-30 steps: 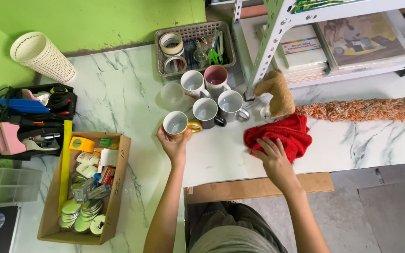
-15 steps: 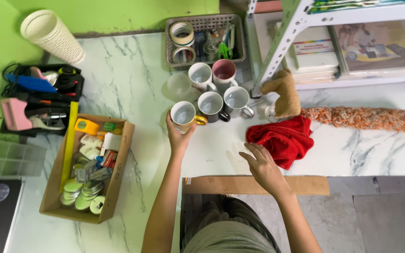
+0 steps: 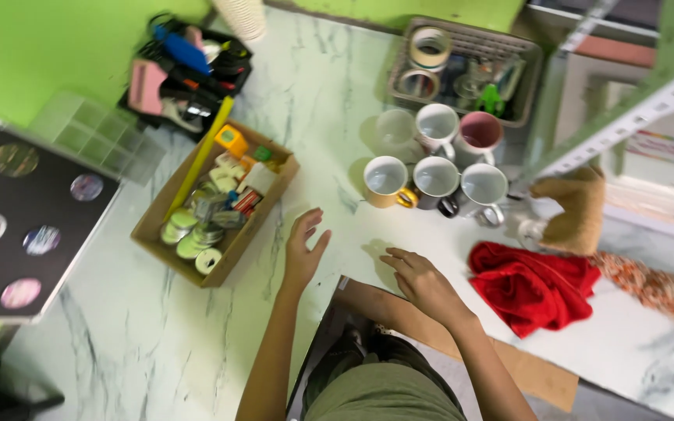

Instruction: Organizing packs of photo paper, cleaning ceramic mugs with a cloth, and dusting storage containers in a workshop area.

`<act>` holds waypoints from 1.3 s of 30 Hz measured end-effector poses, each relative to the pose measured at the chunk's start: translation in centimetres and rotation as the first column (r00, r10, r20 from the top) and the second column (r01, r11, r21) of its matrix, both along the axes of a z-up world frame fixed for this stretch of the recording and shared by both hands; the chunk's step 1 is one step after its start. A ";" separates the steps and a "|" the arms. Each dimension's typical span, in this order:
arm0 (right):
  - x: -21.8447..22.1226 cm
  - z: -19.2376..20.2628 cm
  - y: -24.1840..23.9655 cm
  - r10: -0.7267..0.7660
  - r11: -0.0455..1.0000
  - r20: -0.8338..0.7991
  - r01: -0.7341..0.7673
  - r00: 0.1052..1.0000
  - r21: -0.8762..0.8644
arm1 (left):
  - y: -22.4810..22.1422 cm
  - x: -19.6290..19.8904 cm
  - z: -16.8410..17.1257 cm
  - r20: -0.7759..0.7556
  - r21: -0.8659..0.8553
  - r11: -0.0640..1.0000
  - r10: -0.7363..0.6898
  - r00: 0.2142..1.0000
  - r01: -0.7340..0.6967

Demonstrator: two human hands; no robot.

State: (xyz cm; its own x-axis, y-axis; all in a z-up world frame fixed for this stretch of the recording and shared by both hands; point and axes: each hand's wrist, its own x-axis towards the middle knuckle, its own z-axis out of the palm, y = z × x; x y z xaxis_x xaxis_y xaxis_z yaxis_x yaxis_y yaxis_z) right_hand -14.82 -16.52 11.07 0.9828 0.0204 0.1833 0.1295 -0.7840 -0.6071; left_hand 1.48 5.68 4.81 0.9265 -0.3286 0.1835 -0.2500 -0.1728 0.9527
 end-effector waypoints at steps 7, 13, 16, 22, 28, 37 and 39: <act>5.5 -1.3 3.1 0.319 0.948 0.019 -0.319 0.948 0.016 | 8.1 -3.6 2.9 0.157 0.096 0.909 0.390 0.908 -0.407; 9.8 0.1 7.0 0.529 0.848 -0.009 -0.528 0.849 0.041 | 12.6 -4.8 1.5 0.373 0.216 0.636 0.647 0.664 -0.741; 11.8 0.6 8.8 0.578 0.815 0.004 -0.578 0.816 0.040 | 14.5 -4.3 -0.7 0.352 0.216 0.575 0.708 0.612 -0.789; 14.4 0.3 12.1 0.582 0.809 0.030 -0.582 0.813 0.079 | 17.8 -1.7 -6.7 -0.138 0.030 0.592 0.800 0.583 -0.805; 17.0 0.4 15.9 0.514 0.851 -0.081 -0.497 0.854 0.170 | 18.2 -1.1 -5.2 -0.054 0.091 0.582 0.813 0.580 -0.808; 22.4 -4.9 18.7 0.448 0.894 0.089 -0.447 0.889 -0.036 | 16.0 1.2 -4.3 -0.193 -0.012 0.687 0.711 0.676 -0.727; 22.9 -5.2 18.2 0.380 0.925 0.067 -0.376 0.923 -0.060 | 14.8 1.3 -3.2 -0.222 -0.014 0.716 0.679 0.700 -0.698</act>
State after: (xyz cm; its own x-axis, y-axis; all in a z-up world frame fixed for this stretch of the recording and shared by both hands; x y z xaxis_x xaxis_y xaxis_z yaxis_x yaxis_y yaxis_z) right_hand 8.12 1.70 5.92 0.8837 0.3976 0.2470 0.4657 -0.6943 -0.5487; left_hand 2.83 20.49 1.60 0.9054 0.4240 -0.0216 0.0875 -0.1364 0.9868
